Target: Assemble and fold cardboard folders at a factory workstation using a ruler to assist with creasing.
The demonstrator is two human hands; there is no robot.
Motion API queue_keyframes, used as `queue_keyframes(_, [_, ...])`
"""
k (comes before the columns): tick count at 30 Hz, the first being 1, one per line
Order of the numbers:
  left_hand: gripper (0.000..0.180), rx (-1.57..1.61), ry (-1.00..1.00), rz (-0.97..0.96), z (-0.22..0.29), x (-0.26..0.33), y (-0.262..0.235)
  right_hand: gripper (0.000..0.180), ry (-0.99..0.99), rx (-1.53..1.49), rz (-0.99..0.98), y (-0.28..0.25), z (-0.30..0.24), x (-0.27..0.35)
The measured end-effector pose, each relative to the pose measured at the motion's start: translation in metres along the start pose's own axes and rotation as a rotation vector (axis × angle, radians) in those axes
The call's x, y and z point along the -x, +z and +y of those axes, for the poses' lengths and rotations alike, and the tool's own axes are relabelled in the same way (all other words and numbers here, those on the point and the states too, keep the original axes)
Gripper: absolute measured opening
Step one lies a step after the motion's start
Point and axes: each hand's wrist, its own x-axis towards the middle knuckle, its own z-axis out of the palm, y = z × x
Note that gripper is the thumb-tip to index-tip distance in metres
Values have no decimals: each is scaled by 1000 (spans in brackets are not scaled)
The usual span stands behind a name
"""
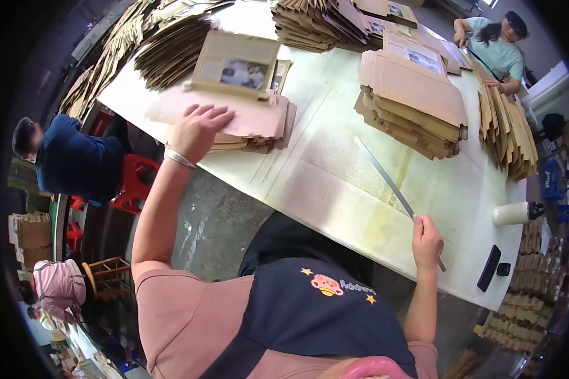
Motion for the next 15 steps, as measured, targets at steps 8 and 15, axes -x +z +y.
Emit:
queue_keyframes(8, [86,837,-546,-367,-93,20,92,15,-17,149,90,20,48,35])
queue_keyframes(15, [109,279,-523,-672,-66,-31,120,14,-15,206,111,28,48,36])
